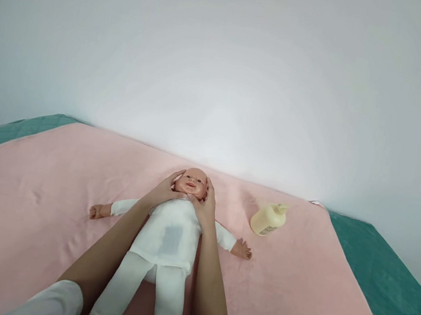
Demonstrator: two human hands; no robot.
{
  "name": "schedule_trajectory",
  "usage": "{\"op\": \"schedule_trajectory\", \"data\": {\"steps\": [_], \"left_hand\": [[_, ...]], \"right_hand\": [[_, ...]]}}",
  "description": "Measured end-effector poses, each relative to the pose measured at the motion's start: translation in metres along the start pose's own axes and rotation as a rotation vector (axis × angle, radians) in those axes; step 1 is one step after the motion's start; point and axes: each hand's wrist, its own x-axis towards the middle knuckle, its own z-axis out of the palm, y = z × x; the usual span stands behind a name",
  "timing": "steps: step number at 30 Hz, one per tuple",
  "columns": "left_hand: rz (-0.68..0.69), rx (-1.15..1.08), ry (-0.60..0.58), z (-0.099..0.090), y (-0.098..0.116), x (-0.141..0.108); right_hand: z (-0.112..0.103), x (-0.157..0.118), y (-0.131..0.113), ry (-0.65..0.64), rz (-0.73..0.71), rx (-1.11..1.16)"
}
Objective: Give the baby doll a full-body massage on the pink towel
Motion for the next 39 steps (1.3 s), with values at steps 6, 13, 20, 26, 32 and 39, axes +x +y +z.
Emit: {"op": "schedule_trajectory", "data": {"steps": [6, 13, 20, 26, 32, 39], "left_hand": [[-0.041, 0.023, 0.049, 0.002, 0.003, -0.002], [-0.072, 0.04, 0.051, 0.003, 0.008, -0.003], [-0.032, 0.051, -0.007, -0.002, 0.012, -0.005], [0.006, 0.016, -0.035, -0.006, 0.008, -0.003], [-0.041, -0.105, -0.027, -0.011, -0.005, 0.001], [-0.041, -0.155, -0.029, -0.014, -0.019, 0.005]], "right_hand": [[0.0, 0.002, 0.004, -0.006, -0.001, 0.0], [-0.002, 0.001, 0.004, -0.015, -0.004, -0.015], [-0.008, 0.002, 0.003, -0.027, -0.002, 0.022], [-0.01, 0.003, 0.001, -0.025, 0.01, 0.058], [-0.016, 0.006, 0.005, -0.041, 0.013, 0.094], [-0.02, 0.006, 0.01, -0.08, 0.04, 0.223]]}}
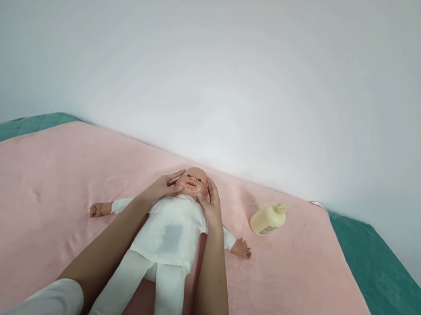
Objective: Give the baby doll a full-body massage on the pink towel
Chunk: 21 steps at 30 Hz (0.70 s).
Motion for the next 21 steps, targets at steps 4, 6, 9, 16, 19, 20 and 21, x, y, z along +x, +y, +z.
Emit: {"op": "schedule_trajectory", "data": {"steps": [4, 6, 9, 16, 19, 20, 21], "left_hand": [[0.007, -0.012, 0.001, -0.002, -0.003, 0.001], [0.011, -0.033, -0.007, -0.003, -0.004, 0.001], [0.014, -0.065, -0.029, -0.004, -0.006, 0.002], [-0.015, -0.105, -0.05, -0.004, -0.007, 0.003], [-0.04, -0.151, -0.049, -0.002, -0.006, 0.003], [-0.053, -0.162, -0.046, -0.002, -0.006, 0.003], [-0.065, -0.17, -0.043, -0.002, -0.006, 0.003]], "right_hand": [[-0.001, 0.0, 0.002, -0.011, 0.017, 0.046], [-0.001, 0.001, 0.003, -0.014, 0.018, 0.059], [-0.002, 0.003, 0.005, -0.019, 0.016, 0.078], [-0.006, 0.006, 0.01, -0.019, 0.033, 0.134], [-0.006, 0.006, 0.011, -0.006, 0.04, 0.134], [-0.006, 0.006, 0.011, -0.003, 0.04, 0.126], [-0.006, 0.006, 0.011, -0.001, 0.037, 0.116]]}}
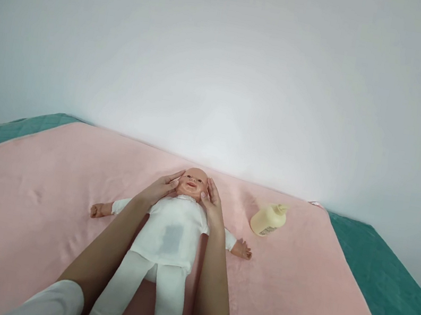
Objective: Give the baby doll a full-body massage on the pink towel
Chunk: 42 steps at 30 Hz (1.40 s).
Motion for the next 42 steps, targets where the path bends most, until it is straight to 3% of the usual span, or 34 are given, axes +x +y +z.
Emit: {"op": "schedule_trajectory", "data": {"steps": [10, 16, 28, 42], "left_hand": [[0.031, 0.051, 0.049, 0.008, 0.011, -0.007], [0.037, 0.218, 0.086, 0.022, 0.024, -0.013], [0.075, 0.354, 0.118, 0.022, 0.019, -0.007], [0.055, 0.318, 0.104, 0.025, 0.026, -0.011]], "right_hand": [[0.009, -0.009, -0.015, 0.005, -0.038, -0.218], [0.023, -0.014, -0.022, 0.01, -0.018, -0.295], [0.019, -0.006, 0.004, 0.027, -0.195, -0.511], [0.025, -0.011, -0.015, 0.026, -0.06, -0.373]]}}
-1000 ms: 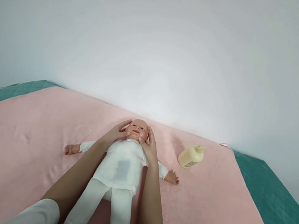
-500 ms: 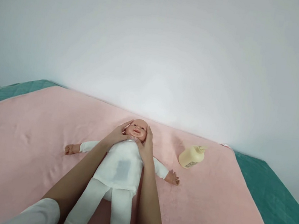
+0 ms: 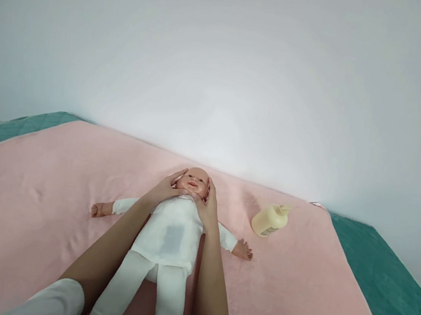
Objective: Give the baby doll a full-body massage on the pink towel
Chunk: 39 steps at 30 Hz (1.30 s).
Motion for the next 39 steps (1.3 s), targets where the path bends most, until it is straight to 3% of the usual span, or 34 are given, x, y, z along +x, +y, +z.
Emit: {"op": "schedule_trajectory", "data": {"steps": [20, 30, 34, 39], "left_hand": [[-0.069, -0.396, -0.115, -0.009, -0.018, 0.005], [-0.06, -0.381, -0.128, -0.012, -0.028, 0.009], [-0.053, -0.363, -0.121, -0.01, -0.02, 0.005], [-0.038, -0.188, -0.052, -0.005, -0.004, -0.001]], "right_hand": [[-0.017, 0.006, 0.015, -0.027, -0.021, 0.185], [-0.019, 0.007, 0.016, -0.058, 0.034, 0.257], [-0.019, 0.006, 0.012, -0.048, 0.028, 0.237], [-0.012, 0.005, 0.008, 0.01, -0.011, 0.125]]}}
